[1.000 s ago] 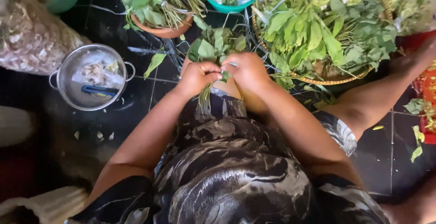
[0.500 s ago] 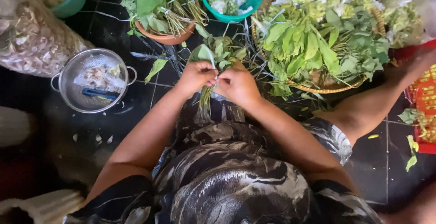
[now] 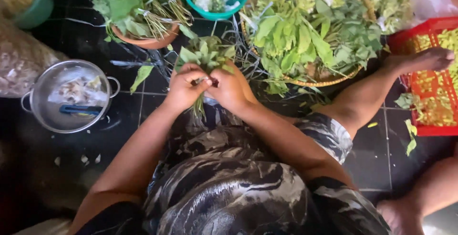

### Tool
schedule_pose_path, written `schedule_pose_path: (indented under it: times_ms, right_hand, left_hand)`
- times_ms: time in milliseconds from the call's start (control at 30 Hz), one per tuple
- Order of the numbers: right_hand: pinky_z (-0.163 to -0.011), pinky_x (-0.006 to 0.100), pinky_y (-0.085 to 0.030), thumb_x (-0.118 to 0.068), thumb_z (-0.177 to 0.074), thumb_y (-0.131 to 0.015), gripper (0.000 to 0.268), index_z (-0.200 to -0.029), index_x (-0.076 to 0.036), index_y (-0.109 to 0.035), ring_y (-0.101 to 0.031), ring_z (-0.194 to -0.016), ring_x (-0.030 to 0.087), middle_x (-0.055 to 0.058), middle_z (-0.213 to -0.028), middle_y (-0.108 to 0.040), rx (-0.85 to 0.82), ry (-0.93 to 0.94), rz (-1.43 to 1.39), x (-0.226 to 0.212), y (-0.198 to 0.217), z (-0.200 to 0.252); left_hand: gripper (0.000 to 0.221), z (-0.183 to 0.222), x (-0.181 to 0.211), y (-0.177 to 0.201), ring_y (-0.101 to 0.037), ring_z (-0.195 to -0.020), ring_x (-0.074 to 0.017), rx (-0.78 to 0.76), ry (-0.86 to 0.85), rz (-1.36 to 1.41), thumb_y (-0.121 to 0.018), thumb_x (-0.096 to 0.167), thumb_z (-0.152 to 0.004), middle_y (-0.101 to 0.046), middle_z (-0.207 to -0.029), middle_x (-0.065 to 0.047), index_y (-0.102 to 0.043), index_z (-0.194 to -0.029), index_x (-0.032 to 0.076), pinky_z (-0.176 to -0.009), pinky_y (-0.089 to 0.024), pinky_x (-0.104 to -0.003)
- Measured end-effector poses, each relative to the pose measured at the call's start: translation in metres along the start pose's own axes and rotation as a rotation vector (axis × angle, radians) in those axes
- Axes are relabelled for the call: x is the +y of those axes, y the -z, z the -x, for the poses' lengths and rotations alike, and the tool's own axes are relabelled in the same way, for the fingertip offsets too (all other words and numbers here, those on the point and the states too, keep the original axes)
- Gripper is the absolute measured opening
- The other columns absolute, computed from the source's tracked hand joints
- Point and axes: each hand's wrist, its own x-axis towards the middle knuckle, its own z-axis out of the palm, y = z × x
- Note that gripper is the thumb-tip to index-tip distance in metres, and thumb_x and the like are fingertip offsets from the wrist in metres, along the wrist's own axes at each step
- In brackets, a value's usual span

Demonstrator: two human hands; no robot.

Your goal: A person sits on the floor and ties bunches of leafy green vegetables using thin strips of material.

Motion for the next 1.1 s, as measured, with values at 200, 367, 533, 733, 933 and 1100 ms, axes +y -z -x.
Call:
schedule_pose_path:
  times_ms: [200,367,533,733,933,1100]
  right_hand:
    - [-0.057,0.039,-0.055,-0.027,-0.079,-0.072,0.018,-0.077,-0.016,-0.058,-0.067,-0.061,0.028,0.007,-0.066,-0.058,0.41,0.221,0.126,-0.013,-0.001,0.01]
    - [-0.066,0.032,-0.062,-0.024,-0.083,-0.081,0.017,-0.095,-0.023,-0.069,-0.073,-0.074,0.021,-0.002,-0.08,-0.065,0.303,0.283,-0.067,-0.007,-0.004,0.013]
    - [-0.072,0.036,-0.062,-0.017,-0.088,-0.08,0.014,-0.101,-0.018,-0.077,-0.075,-0.085,0.027,0.006,-0.092,-0.072,0.209,0.246,-0.317,-0.004,0.025,0.014]
    - [-0.069,0.039,-0.061,-0.01,-0.083,-0.081,0.015,-0.097,-0.01,-0.077,-0.074,-0.08,0.031,0.014,-0.086,-0.072,0.106,0.109,-0.409,-0.005,0.028,0.013]
    - [-0.061,0.027,-0.058,-0.003,-0.078,-0.082,0.015,-0.088,-0.013,-0.076,-0.072,-0.071,0.018,0.002,-0.079,-0.073,0.151,0.155,-0.52,0.014,0.019,0.008]
    - [-0.052,0.029,-0.05,-0.015,-0.08,-0.074,0.021,-0.068,-0.022,-0.059,-0.06,-0.06,0.015,-0.009,-0.07,-0.056,0.213,0.54,0.069,0.026,0.034,0.002]
  left_hand:
    - [0.007,0.001,-0.002,-0.001,-0.07,-0.092,-0.032,0.045,0.044,-0.001,-0.083,0.013,-0.087,-0.073,-0.088,-0.008,-0.078,-0.092,0.013,-0.084,-0.054,-0.04]
    - [0.006,-0.003,-0.005,0.001,-0.075,-0.071,-0.0247,0.013,0.356,0.412,-0.064,0.001,-0.101,-0.071,-0.083,-0.018,-0.067,-0.097,-0.003,-0.061,-0.064,-0.037]
    - [0.006,0.003,-0.008,-0.009,-0.072,-0.084,-0.0186,0.062,0.431,0.552,-0.06,0.001,-0.103,-0.073,-0.096,-0.019,-0.063,-0.107,-0.003,-0.071,-0.065,-0.032]
    - [0.007,0.011,-0.004,-0.007,-0.075,-0.09,-0.0306,0.177,0.208,0.356,-0.072,0.002,-0.095,-0.07,-0.107,-0.02,-0.07,-0.101,0.002,-0.073,-0.064,-0.038]
    - [0.005,0.014,-0.014,-0.015,-0.075,-0.077,-0.0233,0.214,0.168,0.445,-0.072,-0.002,-0.095,-0.07,-0.102,-0.02,-0.067,-0.096,0.0,-0.067,-0.064,-0.031]
    - [0.006,0.015,-0.015,-0.013,-0.075,-0.093,-0.0254,0.262,0.323,0.727,-0.064,-0.002,-0.1,-0.072,-0.107,-0.023,-0.061,-0.095,0.001,-0.081,-0.066,-0.035]
